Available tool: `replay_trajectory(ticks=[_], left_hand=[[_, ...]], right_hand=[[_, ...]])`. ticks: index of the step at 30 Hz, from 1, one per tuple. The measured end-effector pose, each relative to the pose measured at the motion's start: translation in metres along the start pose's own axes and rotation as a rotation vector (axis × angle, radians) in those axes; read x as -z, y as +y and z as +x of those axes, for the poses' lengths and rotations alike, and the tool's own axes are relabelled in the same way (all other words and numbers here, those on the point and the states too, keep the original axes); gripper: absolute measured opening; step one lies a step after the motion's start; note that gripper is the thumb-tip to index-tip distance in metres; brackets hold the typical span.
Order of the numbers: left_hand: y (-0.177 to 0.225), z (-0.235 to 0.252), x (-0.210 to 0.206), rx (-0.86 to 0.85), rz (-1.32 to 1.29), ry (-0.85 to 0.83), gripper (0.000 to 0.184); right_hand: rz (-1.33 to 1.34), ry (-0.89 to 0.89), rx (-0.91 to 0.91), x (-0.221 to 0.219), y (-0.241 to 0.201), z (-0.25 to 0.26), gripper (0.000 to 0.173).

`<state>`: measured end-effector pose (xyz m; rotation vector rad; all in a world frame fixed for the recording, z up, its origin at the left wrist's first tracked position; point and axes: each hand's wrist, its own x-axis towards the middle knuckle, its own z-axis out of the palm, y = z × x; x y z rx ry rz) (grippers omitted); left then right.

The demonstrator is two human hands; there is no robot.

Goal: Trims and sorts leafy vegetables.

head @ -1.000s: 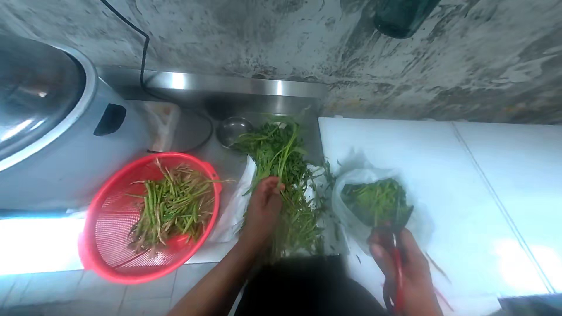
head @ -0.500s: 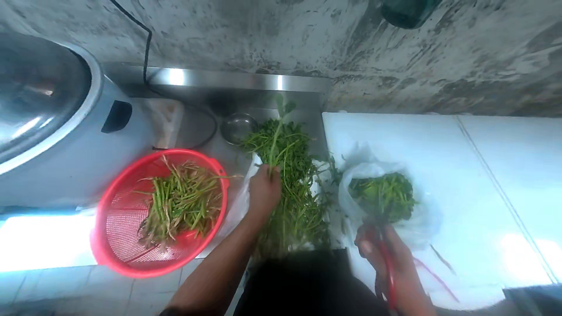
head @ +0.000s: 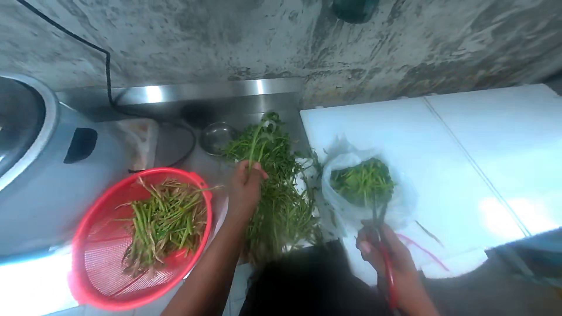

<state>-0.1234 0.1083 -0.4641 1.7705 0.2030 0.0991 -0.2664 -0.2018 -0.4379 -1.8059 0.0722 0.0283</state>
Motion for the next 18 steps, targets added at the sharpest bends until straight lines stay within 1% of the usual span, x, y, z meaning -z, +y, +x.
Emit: replay_trajectory(ticks=[2, 3, 6, 8, 9, 10, 12, 14, 15, 16, 18], left_hand=[[0.0, -0.005, -0.001, 0.076, -0.146, 0.0, 0.023], [-0.003, -0.008, -0.002, 0.135, -0.206, 0.004, 0.023], [-0.007, -0.018, -0.001, 0.26, -0.299, 0.024, 0.025], [-0.006, -0.027, 0.004, 0.289, -0.323, 0.033, 0.028], [-0.005, -0.031, 0.008, 0.291, -0.335, 0.044, 0.028], [-0.003, -0.033, 0.013, 0.284, -0.354, 0.051, 0.028], [0.004, -0.036, 0.026, 0.255, -0.412, 0.052, 0.027], [0.01, -0.038, 0.04, 0.217, -0.494, 0.035, 0.026], [0.013, -0.038, 0.048, 0.204, -0.535, 0.031, 0.027], [0.015, -0.039, 0.055, 0.194, -0.571, 0.029, 0.027], [0.018, -0.04, 0.069, 0.188, -0.634, 0.037, 0.026]], right_hand=[[-0.02, -0.034, -0.04, -0.001, -0.002, 0.0, 0.061], [-0.04, -0.084, -0.075, -0.002, -0.004, 0.002, 0.061], [-0.118, -0.329, -0.243, -0.011, -0.009, 0.016, 0.069], [-0.149, -0.479, -0.366, -0.025, -0.007, 0.032, 0.068], [-0.166, -0.51, -0.415, -0.034, -0.001, 0.041, 0.066], [-0.204, -0.507, -0.446, -0.046, 0.008, 0.052, 0.062], [-0.354, -0.435, -0.46, -0.067, 0.032, 0.076, 0.059], [-0.524, -0.395, -0.467, -0.084, 0.051, 0.098, 0.069], [-0.608, -0.405, -0.471, -0.092, 0.055, 0.105, 0.073], [-0.693, -0.434, -0.49, -0.099, 0.051, 0.11, 0.074], [-0.868, -0.509, -0.53, -0.112, 0.033, 0.114, 0.065]])
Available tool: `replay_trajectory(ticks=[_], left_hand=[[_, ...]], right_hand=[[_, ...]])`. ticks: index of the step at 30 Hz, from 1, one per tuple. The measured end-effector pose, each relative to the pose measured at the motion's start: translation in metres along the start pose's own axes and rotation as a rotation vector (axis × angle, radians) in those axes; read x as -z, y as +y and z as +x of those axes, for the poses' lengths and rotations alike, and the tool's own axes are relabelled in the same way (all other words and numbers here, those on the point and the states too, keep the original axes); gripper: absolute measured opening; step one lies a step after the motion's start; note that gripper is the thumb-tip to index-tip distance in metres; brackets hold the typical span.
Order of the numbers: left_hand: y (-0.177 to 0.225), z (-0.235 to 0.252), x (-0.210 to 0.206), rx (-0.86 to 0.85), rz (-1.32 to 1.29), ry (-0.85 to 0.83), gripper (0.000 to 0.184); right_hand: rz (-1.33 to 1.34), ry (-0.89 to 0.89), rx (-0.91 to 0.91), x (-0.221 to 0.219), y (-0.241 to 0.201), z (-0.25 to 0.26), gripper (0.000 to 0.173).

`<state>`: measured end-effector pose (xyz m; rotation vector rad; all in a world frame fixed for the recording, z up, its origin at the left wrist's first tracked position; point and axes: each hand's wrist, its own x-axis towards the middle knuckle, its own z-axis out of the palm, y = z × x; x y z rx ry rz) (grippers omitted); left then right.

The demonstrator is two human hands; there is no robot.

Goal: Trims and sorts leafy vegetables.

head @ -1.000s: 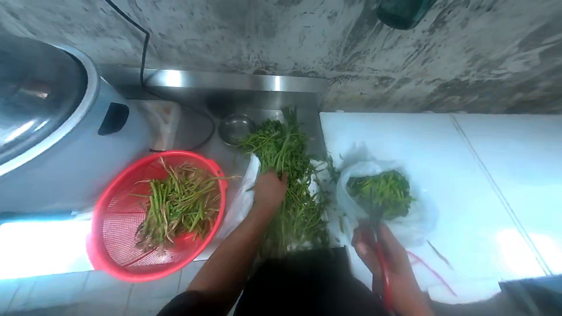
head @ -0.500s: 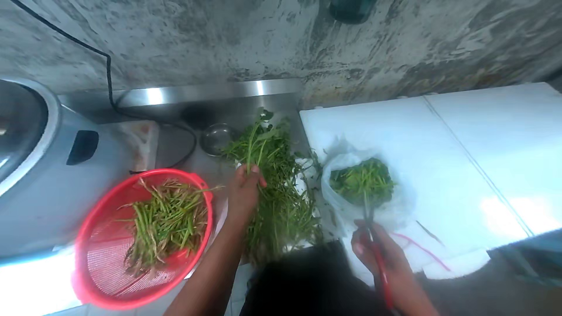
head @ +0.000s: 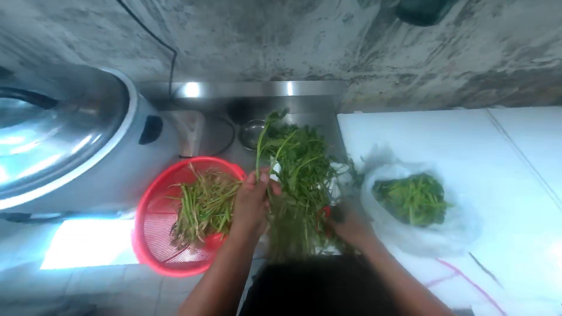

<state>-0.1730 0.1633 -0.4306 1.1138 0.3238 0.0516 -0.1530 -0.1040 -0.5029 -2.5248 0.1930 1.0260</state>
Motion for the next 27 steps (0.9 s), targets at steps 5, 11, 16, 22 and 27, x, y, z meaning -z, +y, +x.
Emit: replay_trajectory(ticks=[5, 11, 16, 22, 27], left_hand=[[0.012, 0.007, 0.019, 0.015, -0.11, -0.02, 0.026], [0.013, 0.027, 0.003, 0.05, -0.155, -0.045, 0.026], [0.013, 0.032, -0.002, 0.109, -0.172, -0.019, 0.029], [0.004, 0.028, -0.005, 0.164, -0.189, 0.006, 0.03], [0.0, 0.026, 0.0, 0.177, -0.025, 0.098, 0.033]], right_hand=[[-0.196, 0.047, 0.094, 0.021, -0.058, -0.042, 0.054], [0.302, -0.201, 0.589, 0.008, -0.12, -0.057, 0.046], [0.498, -0.205, 0.633, -0.003, -0.12, -0.044, 0.028], [0.675, -0.283, 0.57, -0.013, -0.113, -0.039, 0.026], [0.754, -0.175, 0.55, -0.003, -0.107, -0.045, 0.032]])
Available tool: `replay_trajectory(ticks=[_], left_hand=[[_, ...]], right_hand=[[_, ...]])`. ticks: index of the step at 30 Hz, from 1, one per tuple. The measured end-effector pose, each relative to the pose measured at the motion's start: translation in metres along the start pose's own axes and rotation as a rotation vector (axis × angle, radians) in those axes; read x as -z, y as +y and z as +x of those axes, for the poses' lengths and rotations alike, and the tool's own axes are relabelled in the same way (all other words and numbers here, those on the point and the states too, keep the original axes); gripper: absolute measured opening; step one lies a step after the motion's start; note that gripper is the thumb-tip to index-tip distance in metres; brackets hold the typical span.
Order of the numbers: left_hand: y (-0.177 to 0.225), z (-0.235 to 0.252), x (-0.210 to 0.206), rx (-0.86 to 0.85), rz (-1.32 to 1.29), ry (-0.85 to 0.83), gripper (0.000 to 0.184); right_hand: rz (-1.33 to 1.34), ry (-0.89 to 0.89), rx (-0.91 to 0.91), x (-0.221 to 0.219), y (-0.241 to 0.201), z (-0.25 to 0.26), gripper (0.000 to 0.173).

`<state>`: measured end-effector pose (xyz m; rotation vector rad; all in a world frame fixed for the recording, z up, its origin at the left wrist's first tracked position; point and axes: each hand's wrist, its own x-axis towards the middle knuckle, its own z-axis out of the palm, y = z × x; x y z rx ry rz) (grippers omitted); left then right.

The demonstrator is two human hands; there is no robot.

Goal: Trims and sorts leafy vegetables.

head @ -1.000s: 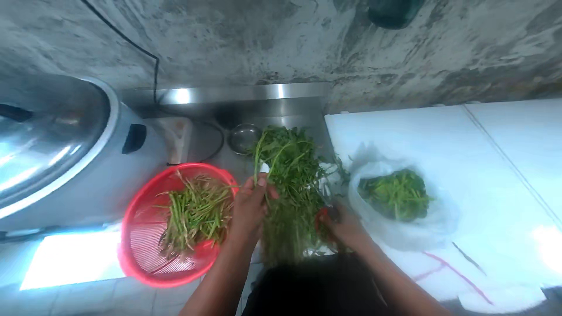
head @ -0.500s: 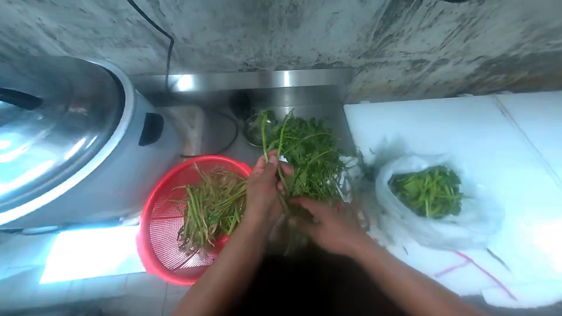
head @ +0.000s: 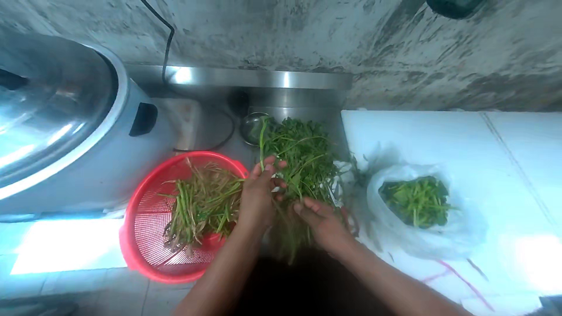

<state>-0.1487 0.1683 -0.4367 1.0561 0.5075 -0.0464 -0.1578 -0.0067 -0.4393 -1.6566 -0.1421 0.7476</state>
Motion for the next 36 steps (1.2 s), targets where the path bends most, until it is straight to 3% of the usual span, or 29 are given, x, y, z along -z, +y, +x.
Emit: replay_trajectory(ticks=[4, 8, 12, 14, 15, 17, 19, 21, 23, 25, 27, 29, 33, 36], left_hand=[[-0.009, -0.008, 0.008, 0.051, 0.086, 0.152, 0.032], [-0.013, -0.024, 0.011, 0.072, 0.08, 0.176, 0.035], [-0.019, -0.031, 0.017, -0.026, 0.149, 0.062, 0.031], [-0.02, -0.03, 0.022, -0.072, 0.16, 0.074, 0.029], [-0.018, -0.03, 0.024, -0.096, 0.152, 0.093, 0.032], [-0.014, -0.033, 0.032, -0.125, 0.134, 0.082, 0.048], [-0.01, -0.038, 0.038, -0.148, 0.178, 0.05, 0.067], [-0.008, -0.043, 0.041, -0.157, 0.236, 0.015, 0.079], [-0.007, -0.046, 0.044, -0.169, 0.25, 0.017, 0.085], [-0.006, -0.047, 0.049, -0.2, 0.244, 0.03, 0.087], [-0.008, -0.048, 0.056, -0.243, 0.239, 0.034, 0.084], [-0.01, -0.047, 0.063, -0.256, 0.266, 0.004, 0.071], [-0.014, -0.043, 0.058, -0.297, 0.334, -0.051, 0.03], [-0.017, -0.041, 0.045, -0.292, 0.366, -0.109, 0.026]], right_hand=[[-0.21, 0.061, -0.073, 0.004, -0.014, -0.003, 0.033], [-0.433, 0.007, 0.03, -0.006, -0.02, -0.003, 0.035], [-0.873, -0.231, 0.091, -0.016, -0.042, 0.001, 0.042], [-0.922, -0.321, 0.121, -0.01, -0.051, 0.011, 0.037], [-0.856, -0.283, 0.127, -0.001, -0.051, 0.02, 0.035], [-0.778, -0.036, 0.105, 0.028, -0.039, 0.05, 0.028], [-0.94, 0.177, -0.024, 0.059, -0.028, 0.085, 0.037], [-1.062, 0.158, -0.243, 0.069, -0.039, 0.099, 0.048], [-1.166, 0.122, -0.375, 0.067, -0.044, 0.099, 0.044], [-1.134, 0.123, -0.35, 0.071, -0.039, 0.093, 0.033], [-1.049, 0.2, -0.159, 0.091, -0.018, 0.082, 0.029], [-0.942, 0.277, -0.06, 0.104, -0.022, 0.065, 0.024], [-0.622, 0.442, -0.05, 0.103, -0.061, 0.023, 0.017], [-0.343, 0.555, 0.075, 0.098, -0.058, 0.002, 0.017]])
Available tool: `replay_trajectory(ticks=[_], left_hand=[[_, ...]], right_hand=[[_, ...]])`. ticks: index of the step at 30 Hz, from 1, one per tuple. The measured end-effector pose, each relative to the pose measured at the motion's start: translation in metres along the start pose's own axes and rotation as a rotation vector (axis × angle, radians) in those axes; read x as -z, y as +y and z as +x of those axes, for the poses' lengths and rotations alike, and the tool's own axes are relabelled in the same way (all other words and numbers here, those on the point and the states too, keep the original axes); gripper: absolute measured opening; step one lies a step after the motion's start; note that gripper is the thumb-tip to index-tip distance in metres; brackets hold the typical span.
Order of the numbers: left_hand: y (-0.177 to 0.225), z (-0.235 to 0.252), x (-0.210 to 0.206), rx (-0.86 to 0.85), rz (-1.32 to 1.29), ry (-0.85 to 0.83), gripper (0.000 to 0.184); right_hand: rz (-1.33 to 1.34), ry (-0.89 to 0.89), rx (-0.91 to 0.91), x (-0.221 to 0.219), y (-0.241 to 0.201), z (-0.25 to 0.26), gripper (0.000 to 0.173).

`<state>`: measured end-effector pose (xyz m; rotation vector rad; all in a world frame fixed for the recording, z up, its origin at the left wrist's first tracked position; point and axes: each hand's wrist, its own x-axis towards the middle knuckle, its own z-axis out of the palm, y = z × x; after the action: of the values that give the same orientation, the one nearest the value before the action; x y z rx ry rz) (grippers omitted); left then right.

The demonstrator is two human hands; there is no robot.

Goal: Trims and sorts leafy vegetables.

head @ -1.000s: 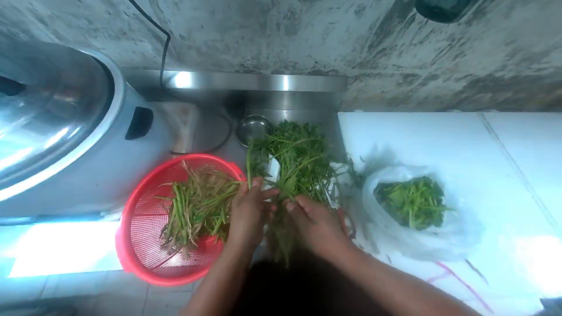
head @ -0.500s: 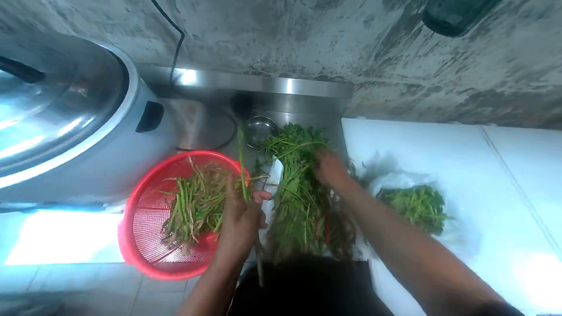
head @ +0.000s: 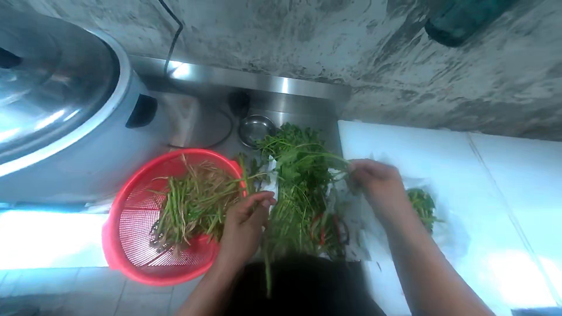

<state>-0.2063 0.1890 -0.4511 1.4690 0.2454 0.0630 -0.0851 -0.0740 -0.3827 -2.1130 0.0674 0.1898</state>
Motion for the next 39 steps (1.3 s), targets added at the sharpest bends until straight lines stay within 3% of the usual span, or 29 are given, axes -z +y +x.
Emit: replay_trajectory(ticks=[2, 5, 9, 13, 17, 30, 39], left_hand=[[0.0, 0.002, -0.011, 0.003, 0.008, -0.059, 0.026], [0.003, 0.004, -0.029, 0.008, 0.009, -0.156, 0.027], [0.007, 0.005, -0.049, 0.014, -0.027, -0.22, 0.026], [0.002, 0.006, -0.053, 0.04, -0.074, -0.196, 0.026], [-0.001, 0.005, -0.052, 0.052, -0.056, -0.168, 0.026], [0.002, 0.008, -0.056, 0.044, -0.081, -0.241, 0.019], [-0.005, 0.009, -0.047, 0.061, 0.015, -0.112, 0.018]], right_hand=[[0.094, 0.088, 0.081, -0.004, 0.0, -0.018, 0.018], [0.026, 0.178, 0.171, -0.025, -0.007, -0.048, 0.019], [0.03, 0.111, 0.212, -0.059, 0.002, -0.072, 0.024], [0.347, -0.061, 0.024, -0.066, 0.006, -0.073, 0.023], [0.595, -0.121, -0.104, -0.069, 0.01, -0.072, 0.027], [0.797, -0.307, -0.169, -0.073, 0.012, -0.072, 0.027], [0.829, -0.134, -0.214, -0.068, 0.022, -0.066, 0.026]])
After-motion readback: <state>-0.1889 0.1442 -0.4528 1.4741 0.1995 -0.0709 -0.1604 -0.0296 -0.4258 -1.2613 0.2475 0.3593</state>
